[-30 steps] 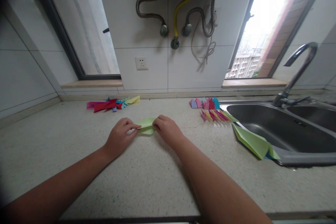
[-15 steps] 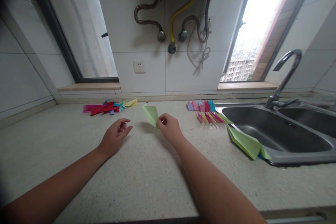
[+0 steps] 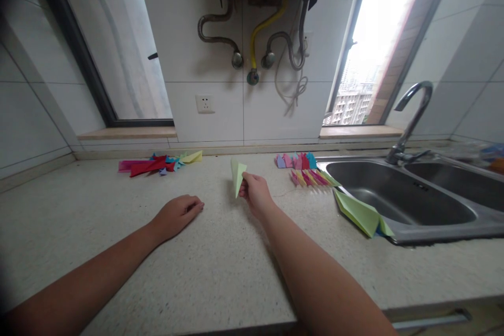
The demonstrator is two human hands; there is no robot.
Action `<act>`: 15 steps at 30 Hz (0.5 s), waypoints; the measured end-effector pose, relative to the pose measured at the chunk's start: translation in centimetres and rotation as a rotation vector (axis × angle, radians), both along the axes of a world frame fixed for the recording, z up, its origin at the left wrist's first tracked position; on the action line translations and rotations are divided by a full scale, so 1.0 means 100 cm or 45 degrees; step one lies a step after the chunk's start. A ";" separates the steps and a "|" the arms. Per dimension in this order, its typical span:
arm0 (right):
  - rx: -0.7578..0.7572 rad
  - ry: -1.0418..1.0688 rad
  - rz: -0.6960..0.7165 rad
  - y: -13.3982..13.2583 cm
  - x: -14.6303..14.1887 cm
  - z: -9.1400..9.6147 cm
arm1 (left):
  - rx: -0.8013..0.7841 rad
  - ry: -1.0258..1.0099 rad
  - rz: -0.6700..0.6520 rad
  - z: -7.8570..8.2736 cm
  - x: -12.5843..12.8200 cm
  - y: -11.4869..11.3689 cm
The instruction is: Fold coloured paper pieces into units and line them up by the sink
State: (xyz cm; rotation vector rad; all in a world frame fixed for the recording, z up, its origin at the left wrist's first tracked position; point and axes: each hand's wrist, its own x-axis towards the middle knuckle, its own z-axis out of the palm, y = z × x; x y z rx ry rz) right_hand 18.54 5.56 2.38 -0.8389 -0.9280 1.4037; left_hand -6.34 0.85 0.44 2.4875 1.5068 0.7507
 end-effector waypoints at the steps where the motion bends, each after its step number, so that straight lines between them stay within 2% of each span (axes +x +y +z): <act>1: -0.009 0.009 -0.002 -0.001 0.000 0.000 | 0.000 0.027 -0.015 -0.001 0.000 0.000; 9: -0.045 -0.049 0.026 -0.005 -0.005 0.001 | 0.026 0.047 -0.055 0.001 0.004 -0.002; 15: -0.032 -0.102 0.084 -0.012 -0.012 -0.001 | 0.076 -0.143 -0.115 0.007 0.020 -0.015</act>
